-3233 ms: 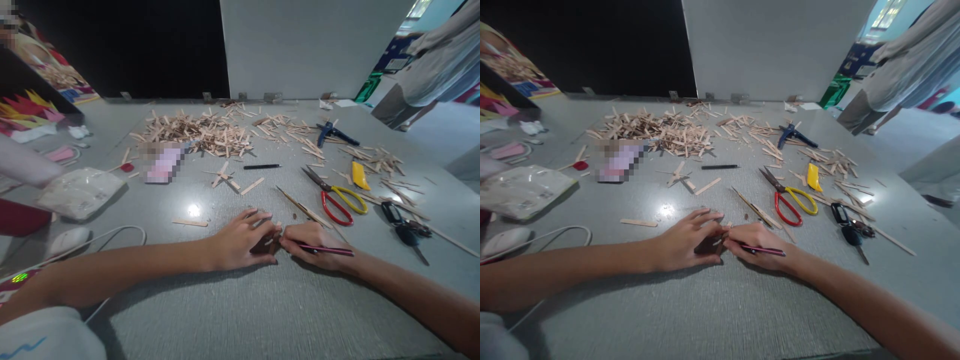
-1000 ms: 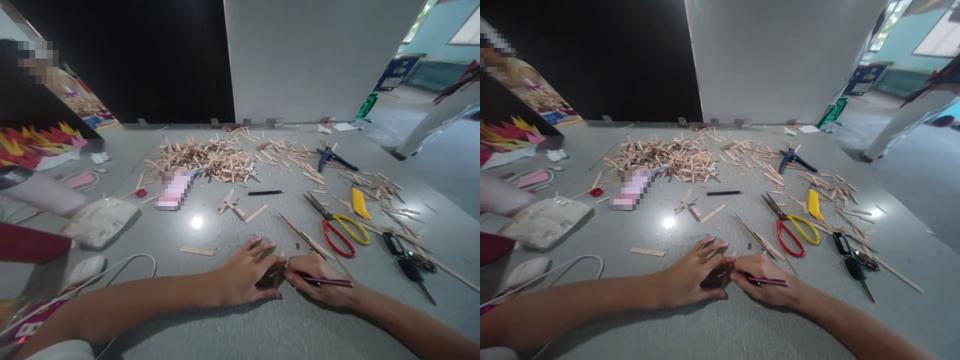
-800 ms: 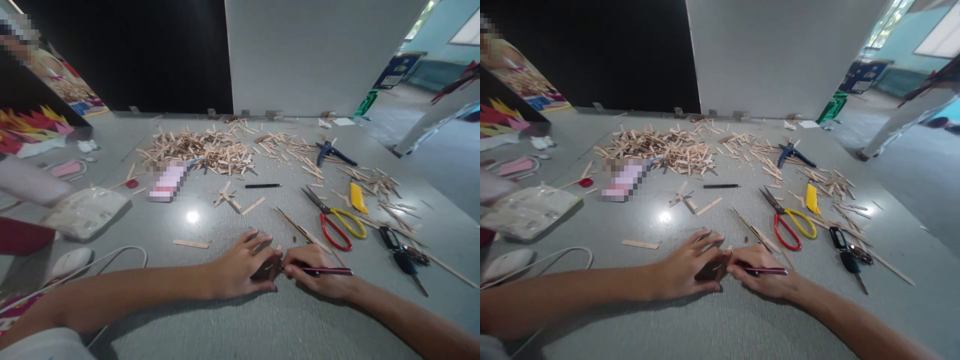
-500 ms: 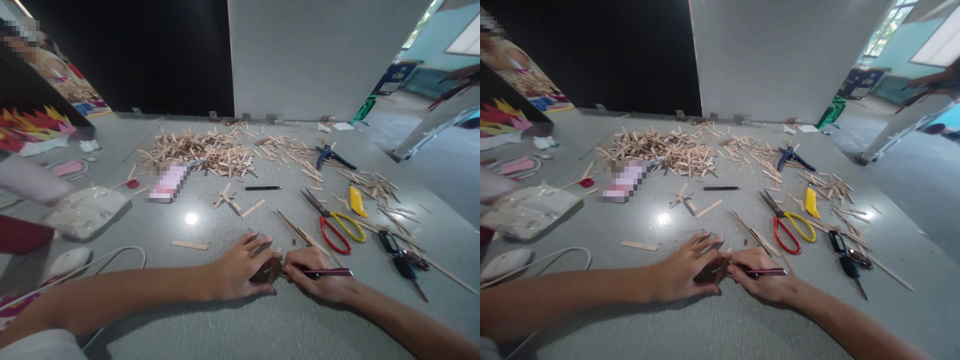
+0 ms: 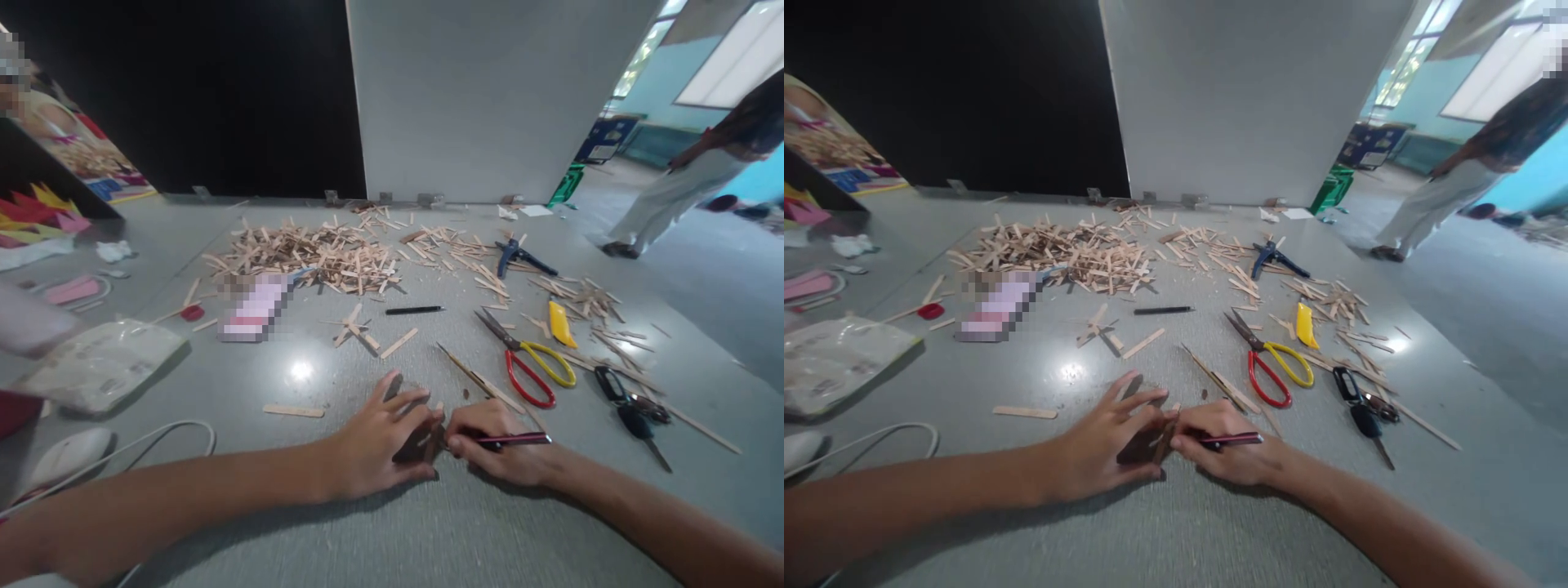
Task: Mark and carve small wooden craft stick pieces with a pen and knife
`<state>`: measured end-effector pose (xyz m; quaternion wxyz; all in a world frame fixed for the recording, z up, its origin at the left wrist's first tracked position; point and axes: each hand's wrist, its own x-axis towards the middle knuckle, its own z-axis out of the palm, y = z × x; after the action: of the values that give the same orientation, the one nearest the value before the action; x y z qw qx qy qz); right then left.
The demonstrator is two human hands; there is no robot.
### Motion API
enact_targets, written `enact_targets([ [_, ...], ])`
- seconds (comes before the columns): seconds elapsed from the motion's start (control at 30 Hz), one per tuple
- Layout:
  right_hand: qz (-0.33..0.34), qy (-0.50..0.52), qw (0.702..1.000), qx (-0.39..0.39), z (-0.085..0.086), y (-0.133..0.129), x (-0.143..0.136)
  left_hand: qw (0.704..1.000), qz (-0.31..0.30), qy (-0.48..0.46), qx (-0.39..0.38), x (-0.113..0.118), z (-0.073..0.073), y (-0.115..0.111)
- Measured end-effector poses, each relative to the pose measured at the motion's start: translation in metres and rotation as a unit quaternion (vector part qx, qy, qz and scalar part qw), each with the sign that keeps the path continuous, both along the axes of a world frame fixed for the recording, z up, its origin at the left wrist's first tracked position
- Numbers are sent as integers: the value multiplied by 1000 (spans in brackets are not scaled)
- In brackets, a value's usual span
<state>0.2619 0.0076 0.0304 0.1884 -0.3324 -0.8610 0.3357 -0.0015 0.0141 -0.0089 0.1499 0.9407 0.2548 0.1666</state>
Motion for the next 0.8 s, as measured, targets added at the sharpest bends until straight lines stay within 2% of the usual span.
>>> enact_targets([
  [0.07, -26, 9, 1000, -2, 1, -1, 0, 999, 16, -4, 48, -2, -1, 0],
  [0.13, -60, 20, 997, -42, 0, -1, 0, 995, 32, -6, 90, -4, -2, 0],
  [0.23, -101, 34, 989, -103, -3, -1, 0, 993, 40, -5, 107, -4, -4, -1],
  [0.3, -115, 36, 987, -110, -5, 0, 1, 994, 42, 0, 104, -4, -4, -2],
  [0.4, -122, 39, 986, -106, -6, 0, 1, 991, 50, 10, 123, -3, 0, -4],
  [0.53, -122, 43, 987, -99, -4, 0, 0, 981, 37, -2, 191, -3, 5, -8],
  [0.8, -113, 29, 989, -94, -5, 0, 3, 972, 15, -11, 234, -3, 5, -8],
])
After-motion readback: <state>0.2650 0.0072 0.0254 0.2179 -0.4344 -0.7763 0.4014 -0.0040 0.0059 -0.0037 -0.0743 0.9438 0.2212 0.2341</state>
